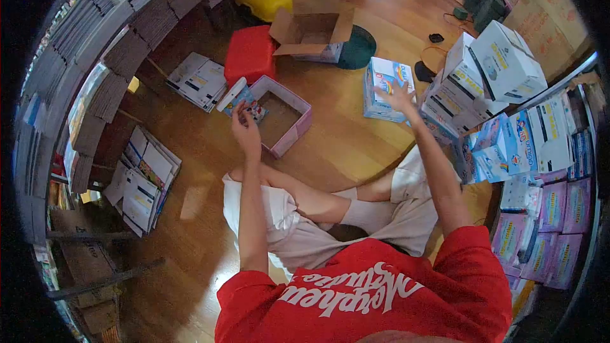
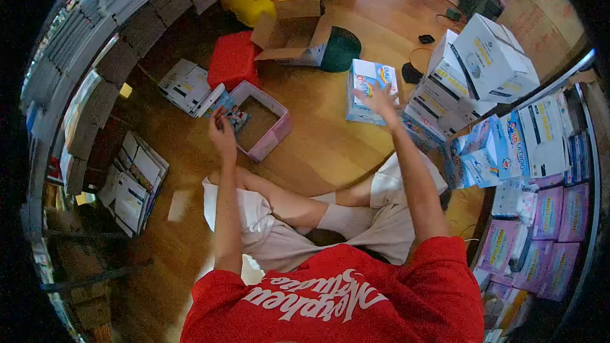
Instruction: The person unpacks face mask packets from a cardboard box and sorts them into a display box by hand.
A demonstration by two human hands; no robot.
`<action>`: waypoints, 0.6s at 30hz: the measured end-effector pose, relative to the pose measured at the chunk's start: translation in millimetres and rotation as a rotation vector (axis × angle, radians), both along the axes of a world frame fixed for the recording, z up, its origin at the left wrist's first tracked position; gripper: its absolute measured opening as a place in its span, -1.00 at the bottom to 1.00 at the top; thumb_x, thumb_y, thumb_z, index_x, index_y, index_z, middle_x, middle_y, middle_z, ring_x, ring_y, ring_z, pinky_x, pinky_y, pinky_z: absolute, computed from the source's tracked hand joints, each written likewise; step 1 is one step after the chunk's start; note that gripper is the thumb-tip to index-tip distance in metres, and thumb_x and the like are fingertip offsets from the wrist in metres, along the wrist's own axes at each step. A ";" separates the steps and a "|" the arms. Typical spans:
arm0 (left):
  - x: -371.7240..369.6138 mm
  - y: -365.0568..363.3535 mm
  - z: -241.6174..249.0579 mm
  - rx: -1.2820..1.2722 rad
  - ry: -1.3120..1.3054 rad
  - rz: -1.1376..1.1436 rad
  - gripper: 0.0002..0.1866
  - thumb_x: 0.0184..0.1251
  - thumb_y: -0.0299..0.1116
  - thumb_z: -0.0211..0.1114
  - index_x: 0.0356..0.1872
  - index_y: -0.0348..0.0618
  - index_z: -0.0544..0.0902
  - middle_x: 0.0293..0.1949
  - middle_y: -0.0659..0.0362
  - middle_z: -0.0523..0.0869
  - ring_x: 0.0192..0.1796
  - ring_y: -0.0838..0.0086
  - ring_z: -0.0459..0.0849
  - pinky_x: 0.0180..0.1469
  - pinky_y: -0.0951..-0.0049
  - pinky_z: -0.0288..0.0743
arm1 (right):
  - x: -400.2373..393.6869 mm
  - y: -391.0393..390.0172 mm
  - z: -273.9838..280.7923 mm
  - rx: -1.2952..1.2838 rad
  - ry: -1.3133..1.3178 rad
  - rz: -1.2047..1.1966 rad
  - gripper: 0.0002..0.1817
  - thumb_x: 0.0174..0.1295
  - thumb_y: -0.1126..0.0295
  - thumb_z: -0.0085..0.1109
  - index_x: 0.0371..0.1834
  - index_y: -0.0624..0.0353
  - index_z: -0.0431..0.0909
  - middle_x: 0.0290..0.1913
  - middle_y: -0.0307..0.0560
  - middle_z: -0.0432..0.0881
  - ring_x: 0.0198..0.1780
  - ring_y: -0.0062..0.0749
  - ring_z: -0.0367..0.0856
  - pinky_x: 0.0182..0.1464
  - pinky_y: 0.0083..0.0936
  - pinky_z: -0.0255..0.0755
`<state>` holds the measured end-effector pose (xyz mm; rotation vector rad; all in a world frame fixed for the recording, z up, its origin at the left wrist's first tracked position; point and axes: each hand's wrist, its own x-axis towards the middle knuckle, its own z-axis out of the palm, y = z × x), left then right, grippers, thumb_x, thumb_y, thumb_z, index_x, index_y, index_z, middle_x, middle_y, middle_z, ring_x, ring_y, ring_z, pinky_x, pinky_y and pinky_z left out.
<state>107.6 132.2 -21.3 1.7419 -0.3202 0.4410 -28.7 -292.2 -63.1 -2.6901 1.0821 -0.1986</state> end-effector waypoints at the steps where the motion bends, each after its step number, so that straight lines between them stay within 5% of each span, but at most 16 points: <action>1: 0.6 0.7 -0.2 0.007 -0.008 0.004 -0.73 0.39 -0.51 0.04 0.06 -0.27 0.53 -0.08 0.11 0.66 -0.11 0.46 0.61 -0.06 0.46 0.46 | -1.6 13.5 1.5 0.041 0.054 -0.020 0.21 -0.18 -0.38 0.22 0.46 0.16 0.00 0.47 0.34 -0.10 0.45 0.44 -0.16 0.32 0.41 -0.24; 4: -1.1 2.7 -2.6 -0.149 0.114 -0.048 -0.73 0.39 -0.50 0.04 0.06 -0.26 0.53 -0.07 0.11 0.66 -0.09 0.44 0.61 -0.04 0.45 0.46 | -5.1 60.0 27.6 -0.017 0.068 -0.198 0.19 -0.19 -0.35 0.25 0.46 0.12 0.03 0.50 0.27 -0.21 0.46 0.42 -0.24 0.27 0.52 -0.30; 12: -1.4 -2.5 -6.2 0.004 -0.014 -0.154 -0.73 0.37 -0.54 0.03 0.04 -0.27 0.54 -0.07 0.09 0.65 -0.07 0.43 0.63 -0.02 0.47 0.47 | -63.4 96.7 32.0 0.004 0.083 0.270 0.15 -0.21 -0.33 0.29 0.44 0.06 0.10 0.51 0.21 -0.19 0.47 0.39 -0.25 0.29 0.49 -0.33; 18: -63.1 -36.4 16.6 0.111 -0.029 -0.297 -0.73 0.32 -0.52 0.10 0.03 -0.25 0.55 -0.02 0.07 0.64 0.03 0.35 0.58 0.07 0.42 0.41 | -129.9 173.8 48.1 0.140 -0.277 0.295 -0.07 -0.05 -0.09 0.33 0.36 0.17 0.22 0.32 0.28 0.25 0.34 0.29 0.16 0.29 0.13 0.08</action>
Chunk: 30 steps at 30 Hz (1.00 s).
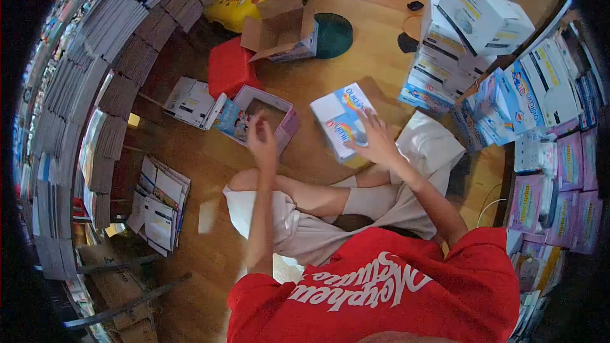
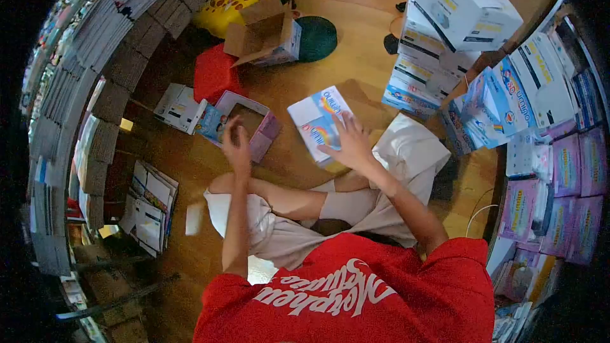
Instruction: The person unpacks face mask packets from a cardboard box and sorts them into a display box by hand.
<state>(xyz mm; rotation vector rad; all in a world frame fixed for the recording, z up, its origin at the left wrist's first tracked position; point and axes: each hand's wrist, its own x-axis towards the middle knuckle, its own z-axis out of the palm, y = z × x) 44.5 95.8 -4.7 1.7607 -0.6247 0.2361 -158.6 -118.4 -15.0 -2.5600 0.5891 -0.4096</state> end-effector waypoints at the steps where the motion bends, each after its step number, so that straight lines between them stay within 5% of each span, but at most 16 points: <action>1: -25.4 -8.7 7.0 0.061 0.005 -0.044 -0.67 0.30 -0.47 0.15 0.08 -0.27 0.52 0.05 0.02 0.60 0.09 0.30 0.55 0.11 0.37 0.39 | -5.4 -1.2 3.0 0.175 -0.116 -0.028 -0.14 -0.01 0.00 0.34 0.33 0.19 0.25 0.29 0.28 0.28 0.30 0.25 0.22 0.27 0.04 0.15; 2: -50.5 -17.3 8.6 0.122 0.011 -0.084 -0.60 0.27 -0.41 0.20 0.13 -0.29 0.48 0.11 -0.02 0.56 0.14 0.24 0.52 0.16 0.32 0.37 | -10.2 -1.9 2.3 0.351 -0.230 -0.055 -0.20 0.03 0.09 0.35 0.31 0.22 0.27 0.27 0.28 0.31 0.27 0.22 0.28 0.26 -0.05 0.21; 5: -104.3 -42.7 -20.2 0.499 -0.058 -0.059 -0.19 0.14 -0.07 0.34 0.28 -0.43 0.24 0.22 -0.27 0.36 0.21 -0.07 0.41 0.23 0.11 0.30 | -19.0 -5.8 -22.9 0.141 -0.231 -0.224 -0.33 0.09 0.25 0.30 0.26 0.22 0.31 0.01 0.26 0.44 0.04 0.13 0.42 0.11 -0.09 0.27; 6: -117.6 -51.5 -29.3 0.588 -0.027 -0.043 -0.06 0.09 0.03 0.37 0.31 -0.47 0.16 0.23 -0.33 0.30 0.20 -0.14 0.40 0.22 0.08 0.30 | -23.2 -13.3 -37.7 0.275 -0.214 -0.035 -0.39 0.10 0.28 0.29 0.23 0.22 0.34 0.03 0.27 0.41 0.06 0.14 0.40 0.13 -0.08 0.26; 10: -136.9 -70.0 -14.9 0.727 0.053 -0.137 0.08 0.08 0.13 0.31 0.30 -0.65 0.02 0.21 -0.46 0.25 0.19 -0.29 0.36 0.17 0.03 0.37 | -40.8 24.6 -38.4 0.100 -0.274 -0.053 -0.46 0.16 0.31 0.23 0.22 0.18 0.34 0.09 0.25 0.32 0.14 0.18 0.33 0.17 -0.14 0.24; 13: -127.6 -69.1 -25.8 0.776 0.007 -0.180 0.05 0.11 0.11 0.31 0.34 -0.56 0.01 0.19 -0.47 0.27 0.10 -0.30 0.46 0.08 0.07 0.46 | -44.9 24.4 -39.5 0.181 -0.276 -0.056 -0.45 0.18 0.31 0.22 0.24 0.16 0.32 0.10 0.27 0.32 0.14 0.18 0.33 0.18 -0.14 0.24; 16: -120.9 -67.9 3.5 1.033 0.099 -0.262 0.01 0.16 0.08 0.22 0.26 -0.73 0.03 0.07 -0.50 0.42 -0.03 -0.19 0.59 -0.04 0.11 0.54 | -46.5 25.9 -42.2 0.195 -0.319 -0.047 -0.45 0.19 0.28 0.21 0.25 0.13 0.33 0.11 0.26 0.32 0.14 0.15 0.34 0.18 -0.16 0.23; 20: -80.6 -50.2 7.1 0.973 0.205 -0.539 -0.12 0.24 0.03 0.16 0.18 -0.76 0.16 -0.30 -0.38 0.62 -0.16 -0.16 0.64 -0.04 0.10 0.52 | -46.0 20.7 -37.8 0.330 -0.360 0.018 -0.46 0.19 0.28 0.21 0.24 0.13 0.32 0.13 0.26 0.32 0.14 0.16 0.33 0.20 -0.15 0.21; 26: -74.5 -34.5 15.3 0.868 0.272 -0.673 -0.29 0.36 -0.08 0.04 0.17 -0.68 0.19 -0.18 -0.39 0.59 -0.14 -0.17 0.63 -0.08 0.09 0.49 | -44.6 12.3 -44.7 0.419 -0.440 0.081 -0.46 0.11 0.34 0.28 0.16 0.13 0.32 0.17 0.25 0.28 0.25 0.17 0.23 0.29 -0.15 0.13; 30: -83.2 -27.1 14.1 0.828 0.202 -0.593 -0.51 0.42 -0.16 -0.01 0.11 -0.45 0.37 -0.12 -0.37 0.58 -0.08 -0.19 0.59 -0.05 0.03 0.44 | -47.7 12.3 -20.9 0.314 -0.412 0.118 -0.47 0.06 0.38 0.32 0.11 0.13 0.34 0.18 0.22 0.27 0.30 0.16 0.18 0.32 -0.15 0.10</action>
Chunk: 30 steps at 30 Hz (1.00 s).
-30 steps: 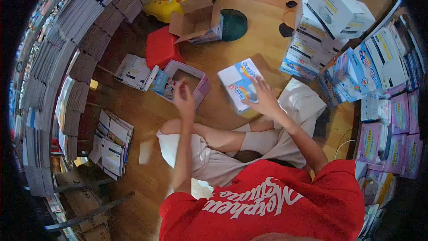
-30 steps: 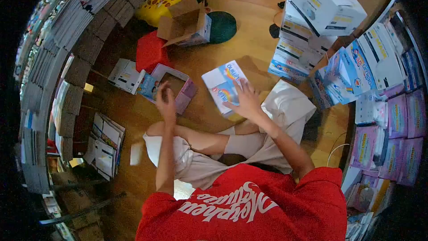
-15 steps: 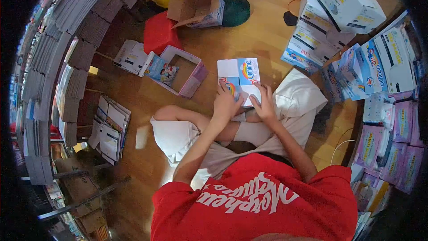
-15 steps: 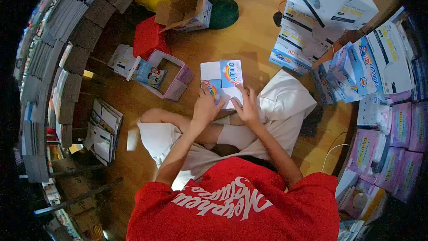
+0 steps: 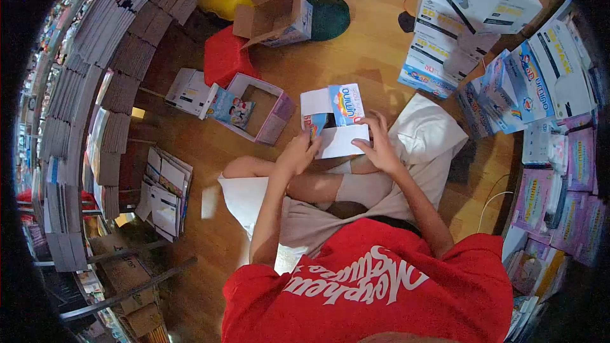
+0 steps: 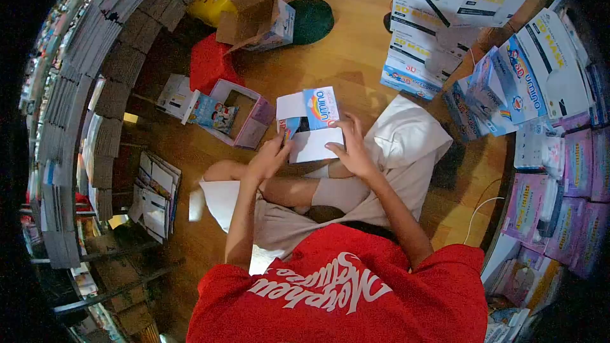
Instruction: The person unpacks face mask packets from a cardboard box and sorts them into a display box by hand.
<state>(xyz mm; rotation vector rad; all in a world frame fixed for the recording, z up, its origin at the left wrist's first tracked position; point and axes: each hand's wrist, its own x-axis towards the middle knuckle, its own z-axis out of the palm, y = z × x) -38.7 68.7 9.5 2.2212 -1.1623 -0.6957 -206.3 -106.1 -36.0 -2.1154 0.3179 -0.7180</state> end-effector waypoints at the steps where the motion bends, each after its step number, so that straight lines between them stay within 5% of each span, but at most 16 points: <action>1: -2.8 -0.6 4.5 0.045 -0.039 0.013 -0.53 0.43 -0.18 -0.02 0.11 -0.44 0.37 -0.13 -0.37 0.58 -0.10 -0.20 0.59 -0.07 0.01 0.43 | 0.1 3.4 5.9 0.007 -0.014 -0.005 -0.48 0.05 0.40 0.33 0.09 0.13 0.35 0.18 0.20 0.27 0.30 0.16 0.18 0.31 -0.14 0.11; 8: -5.4 2.8 -11.1 0.054 -0.150 0.080 -0.57 0.46 -0.23 -0.10 0.16 -0.39 0.34 -0.19 -0.39 0.56 -0.19 -0.26 0.55 -0.19 -0.12 0.39 | -7.9 23.0 29.9 -0.205 -0.025 -0.028 -0.61 0.01 0.49 0.33 -0.10 0.22 0.40 0.15 0.10 0.32 0.24 0.10 0.26 0.28 -0.04 0.16; 11: -5.7 2.8 -0.8 0.054 -0.072 0.043 -0.51 0.45 -0.23 -0.12 0.18 -0.51 0.28 0.02 -0.51 0.42 -0.09 -0.28 0.55 -0.03 -0.08 0.44 | -16.5 22.6 20.6 -0.269 -0.048 -0.017 -0.63 0.01 0.50 0.32 -0.13 0.24 0.40 0.00 0.06 0.46 0.08 0.03 0.45 0.31 -0.02 0.15; 17: 0.7 8.4 2.6 -0.009 0.025 0.032 -0.49 0.46 -0.23 -0.14 0.24 -0.47 0.26 0.05 -0.43 0.44 -0.06 -0.28 0.52 -0.03 -0.05 0.40 | -35.1 26.7 5.0 -0.327 -0.055 0.097 -0.78 0.03 0.55 0.26 -0.25 0.24 0.48 -0.30 -0.06 0.59 -0.18 -0.09 0.61 0.32 0.05 0.17; 20: 12.4 7.4 3.8 0.045 0.029 0.054 -0.54 0.47 -0.20 -0.10 0.16 -0.41 0.36 -0.09 -0.32 0.54 -0.12 -0.23 0.54 -0.07 0.05 0.41 | -45.5 27.9 20.6 -0.528 -0.173 0.180 -0.84 0.07 0.53 0.23 -0.27 0.21 0.52 -0.26 -0.06 0.60 -0.08 -0.15 0.62 0.30 0.04 0.20; 23: 29.8 29.6 -43.1 -0.516 -0.124 0.207 -0.61 0.47 -0.19 -0.05 -0.02 -0.39 0.47 -0.32 -0.13 0.60 -0.25 0.01 0.59 -0.14 0.21 0.41 | -65.3 19.9 -0.6 -0.586 -0.008 0.097 -0.81 0.10 0.46 0.23 -0.21 0.19 0.54 -0.21 -0.04 0.61 0.01 -0.21 0.60 0.29 -0.01 0.22; 25: 26.1 25.2 -31.9 -0.342 0.185 0.347 -0.62 0.47 -0.19 -0.03 -0.20 -0.41 0.51 -0.43 0.03 0.57 -0.29 0.32 0.55 -0.14 0.35 0.40 | -67.4 17.2 30.0 -0.538 0.107 0.175 -0.78 0.11 0.42 0.23 -0.17 0.19 0.55 -0.12 -0.03 0.61 0.05 -0.23 0.57 0.26 -0.07 0.24; 30: 27.2 22.3 -71.2 -0.432 0.303 0.479 -0.65 0.47 -0.24 -0.03 -0.06 -0.39 0.51 -0.18 -0.03 0.64 -0.12 0.29 0.61 0.00 0.38 0.43 | -63.1 10.3 34.5 -0.146 0.224 0.239 -0.74 0.14 0.36 0.22 -0.10 0.14 0.57 0.10 -0.06 0.56 0.13 -0.23 0.49 0.16 -0.20 0.28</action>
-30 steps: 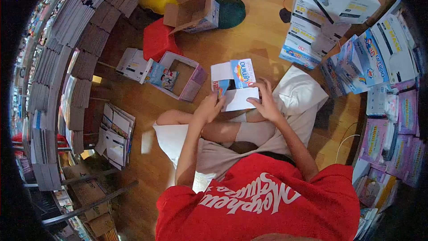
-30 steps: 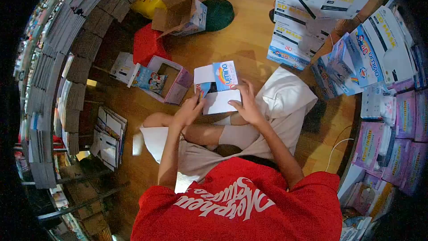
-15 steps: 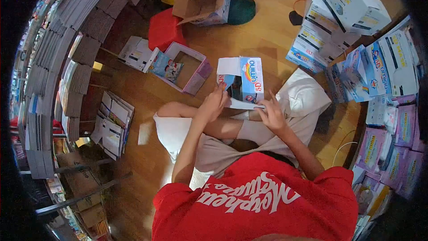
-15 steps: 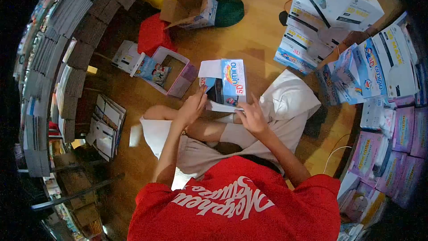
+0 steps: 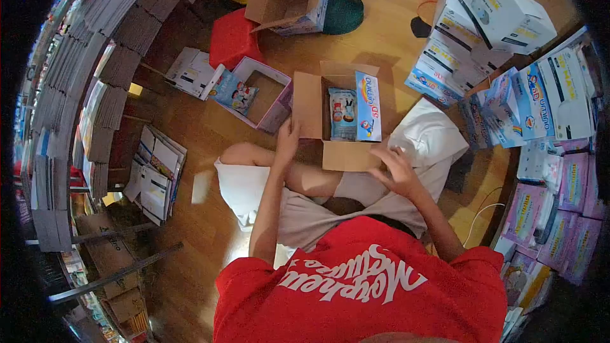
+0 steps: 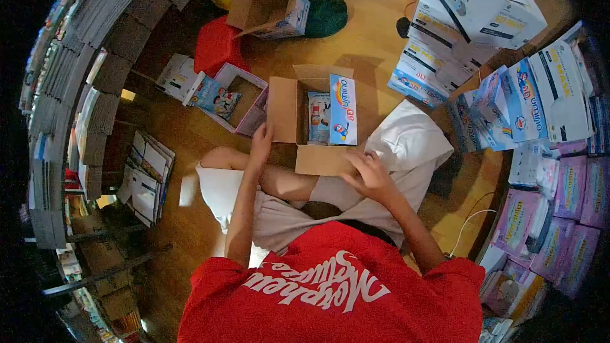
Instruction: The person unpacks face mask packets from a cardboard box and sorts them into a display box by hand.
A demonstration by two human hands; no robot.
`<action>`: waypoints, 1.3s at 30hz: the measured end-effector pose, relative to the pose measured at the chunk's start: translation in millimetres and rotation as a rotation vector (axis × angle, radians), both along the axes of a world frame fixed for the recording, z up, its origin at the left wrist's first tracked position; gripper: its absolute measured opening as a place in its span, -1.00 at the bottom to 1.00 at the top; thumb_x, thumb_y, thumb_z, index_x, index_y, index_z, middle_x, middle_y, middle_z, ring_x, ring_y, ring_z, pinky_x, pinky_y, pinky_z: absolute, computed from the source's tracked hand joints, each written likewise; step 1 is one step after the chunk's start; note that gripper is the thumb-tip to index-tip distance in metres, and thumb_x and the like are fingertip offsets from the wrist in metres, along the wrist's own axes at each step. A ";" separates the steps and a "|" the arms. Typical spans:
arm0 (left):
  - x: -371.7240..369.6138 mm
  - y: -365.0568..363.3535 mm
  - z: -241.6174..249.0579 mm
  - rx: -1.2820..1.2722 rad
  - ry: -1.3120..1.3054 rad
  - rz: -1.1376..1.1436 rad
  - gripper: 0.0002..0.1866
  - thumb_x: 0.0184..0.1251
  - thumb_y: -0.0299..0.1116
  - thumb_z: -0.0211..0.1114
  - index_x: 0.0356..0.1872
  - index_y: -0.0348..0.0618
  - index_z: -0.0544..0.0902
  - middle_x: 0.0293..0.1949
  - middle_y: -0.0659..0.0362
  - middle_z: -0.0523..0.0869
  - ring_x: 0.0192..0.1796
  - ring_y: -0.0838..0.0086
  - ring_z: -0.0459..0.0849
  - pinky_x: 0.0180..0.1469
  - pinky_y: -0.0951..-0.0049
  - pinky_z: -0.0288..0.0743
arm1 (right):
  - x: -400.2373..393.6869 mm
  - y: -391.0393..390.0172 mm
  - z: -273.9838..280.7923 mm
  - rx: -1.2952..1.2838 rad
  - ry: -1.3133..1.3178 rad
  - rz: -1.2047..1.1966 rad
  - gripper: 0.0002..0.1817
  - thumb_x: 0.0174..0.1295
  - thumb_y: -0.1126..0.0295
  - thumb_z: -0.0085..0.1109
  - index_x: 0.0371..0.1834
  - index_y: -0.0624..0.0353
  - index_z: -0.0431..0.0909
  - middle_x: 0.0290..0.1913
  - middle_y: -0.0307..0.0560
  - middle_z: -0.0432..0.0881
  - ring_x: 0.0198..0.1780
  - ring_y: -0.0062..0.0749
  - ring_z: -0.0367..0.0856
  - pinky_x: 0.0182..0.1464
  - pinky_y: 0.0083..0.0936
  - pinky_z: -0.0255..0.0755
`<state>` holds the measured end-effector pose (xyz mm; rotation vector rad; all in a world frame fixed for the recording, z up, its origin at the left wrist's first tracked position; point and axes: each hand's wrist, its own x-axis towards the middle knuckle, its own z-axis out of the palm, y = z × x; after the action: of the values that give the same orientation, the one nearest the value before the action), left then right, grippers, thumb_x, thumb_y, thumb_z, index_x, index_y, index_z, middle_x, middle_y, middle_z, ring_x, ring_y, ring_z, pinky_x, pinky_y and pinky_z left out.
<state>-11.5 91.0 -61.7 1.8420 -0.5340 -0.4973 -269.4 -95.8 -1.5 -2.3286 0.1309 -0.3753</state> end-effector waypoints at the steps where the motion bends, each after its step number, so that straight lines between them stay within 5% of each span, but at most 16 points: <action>1: -6.2 -2.0 6.1 0.022 -0.081 0.059 -0.66 0.46 -0.28 -0.03 0.01 -0.37 0.47 -0.08 -0.06 0.60 -0.02 0.23 0.57 0.07 0.35 0.40 | 11.2 -0.6 4.7 0.026 0.007 0.006 -0.73 0.14 0.36 0.22 -0.09 0.12 0.58 0.13 -0.08 0.54 0.12 -0.18 0.47 0.15 -0.22 0.28; 3: -22.4 -7.2 16.7 0.065 -0.245 0.178 -0.64 0.43 -0.35 -0.04 0.14 -0.34 0.41 0.10 -0.13 0.52 0.18 0.12 0.50 0.22 0.30 0.34 | 34.0 1.7 17.0 -0.057 -0.039 0.048 -0.75 0.15 0.37 0.20 -0.09 0.11 0.59 0.15 -0.10 0.53 0.08 -0.13 0.47 0.11 -0.23 0.29; 7: -25.0 -14.5 18.4 0.267 -0.814 -0.105 -0.50 0.36 -0.42 -0.05 0.32 -0.24 0.24 0.37 -0.12 0.20 0.42 0.02 0.15 0.41 0.10 0.05 | 75.7 7.7 26.4 -0.327 -0.048 0.055 -0.81 0.16 0.39 0.16 -0.17 0.17 0.59 0.01 -0.05 0.58 -0.06 -0.07 0.50 0.01 -0.24 0.33; 9: -31.2 -17.8 13.2 0.443 -0.830 -0.255 -0.45 0.33 -0.45 -0.04 0.37 -0.21 0.21 0.43 -0.09 0.08 0.47 0.05 0.03 0.45 0.03 -0.08 | 90.9 1.8 20.1 -0.300 0.009 -0.005 -0.83 0.16 0.40 0.16 -0.22 0.20 0.57 -0.10 0.00 0.60 -0.11 -0.02 0.51 -0.03 -0.23 0.35; 13: -36.4 -15.8 19.8 0.374 -0.640 -0.268 -0.24 0.38 0.02 0.00 0.46 -0.14 -0.01 0.50 0.01 -0.07 0.52 0.11 -0.12 0.42 -0.16 -0.18 | 90.1 -29.5 20.0 -0.166 0.016 -0.246 -0.84 0.14 0.41 0.16 -0.27 0.25 0.54 -0.29 0.13 0.61 -0.18 0.07 0.54 -0.12 -0.17 0.41; 17: -34.2 -19.0 11.6 0.453 -0.497 -0.348 -0.04 0.28 0.25 0.02 0.48 -0.12 -0.17 0.51 0.05 -0.18 0.53 0.15 -0.20 0.37 -0.31 -0.21 | 67.1 -64.6 19.8 -0.240 0.207 -0.498 -0.81 0.16 0.41 0.16 -0.26 0.31 0.47 -0.38 0.27 0.59 -0.31 0.22 0.57 -0.28 -0.05 0.40; 21: -33.3 -21.5 7.4 0.388 -0.378 -0.365 -0.01 0.26 0.26 0.04 0.48 -0.13 -0.21 0.52 0.05 -0.23 0.53 0.14 -0.22 0.35 -0.36 -0.20 | 72.3 -102.8 -35.2 -0.022 0.194 -0.287 -0.75 0.15 0.42 0.17 -0.18 0.32 0.42 -0.34 0.31 0.60 -0.27 0.23 0.57 -0.24 -0.05 0.41; 24: -32.0 -21.1 8.9 0.379 -0.381 -0.352 -0.02 0.27 0.24 0.05 0.48 -0.12 -0.21 0.51 0.05 -0.23 0.53 0.13 -0.22 0.36 -0.35 -0.19 | 88.0 -94.5 -18.6 -0.529 0.031 -0.276 -0.72 0.18 0.37 0.17 -0.15 0.33 0.40 -0.22 0.33 0.60 -0.18 0.26 0.56 -0.19 -0.04 0.42; 28: -33.0 -21.4 6.9 0.325 -0.430 -0.318 -0.04 0.28 0.22 0.04 0.48 -0.11 -0.20 0.51 0.04 -0.22 0.53 0.13 -0.21 0.37 -0.32 -0.18 | 122.0 -14.1 28.9 -0.097 0.369 -0.247 -0.58 0.17 0.24 0.21 -0.10 0.39 0.41 -0.05 0.42 0.54 -0.01 0.25 0.52 -0.06 -0.10 0.43; 31: -33.9 -20.1 9.9 0.314 -0.393 -0.325 -0.06 0.30 0.22 0.03 0.49 -0.09 -0.19 0.51 0.04 -0.20 0.54 0.14 -0.22 0.42 -0.15 -0.20 | 148.0 -9.5 -18.2 -0.096 0.636 -0.164 -0.45 0.12 0.16 0.24 0.02 0.41 0.42 -0.01 0.42 0.53 0.04 0.21 0.52 0.04 -0.17 0.44; 33: -33.0 -19.3 5.6 0.298 -0.410 -0.323 -0.05 0.28 0.23 0.04 0.48 -0.11 -0.17 0.51 0.05 -0.20 0.53 0.14 -0.21 0.39 -0.25 -0.17 | 161.1 -23.1 -72.0 -0.243 0.822 -0.048 -0.32 0.06 0.11 0.28 0.14 0.39 0.39 0.00 0.39 0.55 0.05 0.18 0.54 0.09 -0.22 0.45; 35: -32.5 -18.6 4.4 0.304 -0.427 -0.311 -0.04 0.27 0.23 0.05 0.48 -0.11 -0.16 0.51 0.06 -0.20 0.53 0.14 -0.20 0.38 -0.29 -0.15 | 149.7 -40.6 -160.2 -0.364 0.410 -0.089 -0.39 0.00 0.16 0.32 0.08 0.33 0.49 0.02 0.28 0.58 0.04 0.01 0.59 0.08 -0.34 0.46; 37: -33.6 -20.3 4.2 0.322 -0.441 -0.297 -0.04 0.26 0.24 0.05 0.48 -0.10 -0.16 0.52 0.07 -0.20 0.53 0.16 -0.20 0.38 -0.27 -0.15 | 153.8 -49.1 -158.2 0.313 0.488 -0.129 -0.45 -0.04 0.20 0.35 0.01 0.29 0.55 -0.01 0.20 0.62 0.01 -0.11 0.62 0.05 -0.38 0.47; 39: -34.2 -20.3 5.4 0.327 -0.440 -0.304 -0.05 0.28 0.21 0.06 0.49 -0.09 -0.16 0.51 0.06 -0.20 0.53 0.16 -0.19 0.40 -0.23 -0.15 | 138.5 -53.2 -129.5 0.421 0.520 -0.136 -0.53 -0.07 0.27 0.40 -0.07 0.24 0.61 -0.13 0.04 0.68 -0.11 -0.30 0.64 -0.04 -0.43 0.49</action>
<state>-45.7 70.7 -56.3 2.2108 -1.0943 -0.3936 -130.9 -149.0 -131.0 -1.9506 0.5658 0.1903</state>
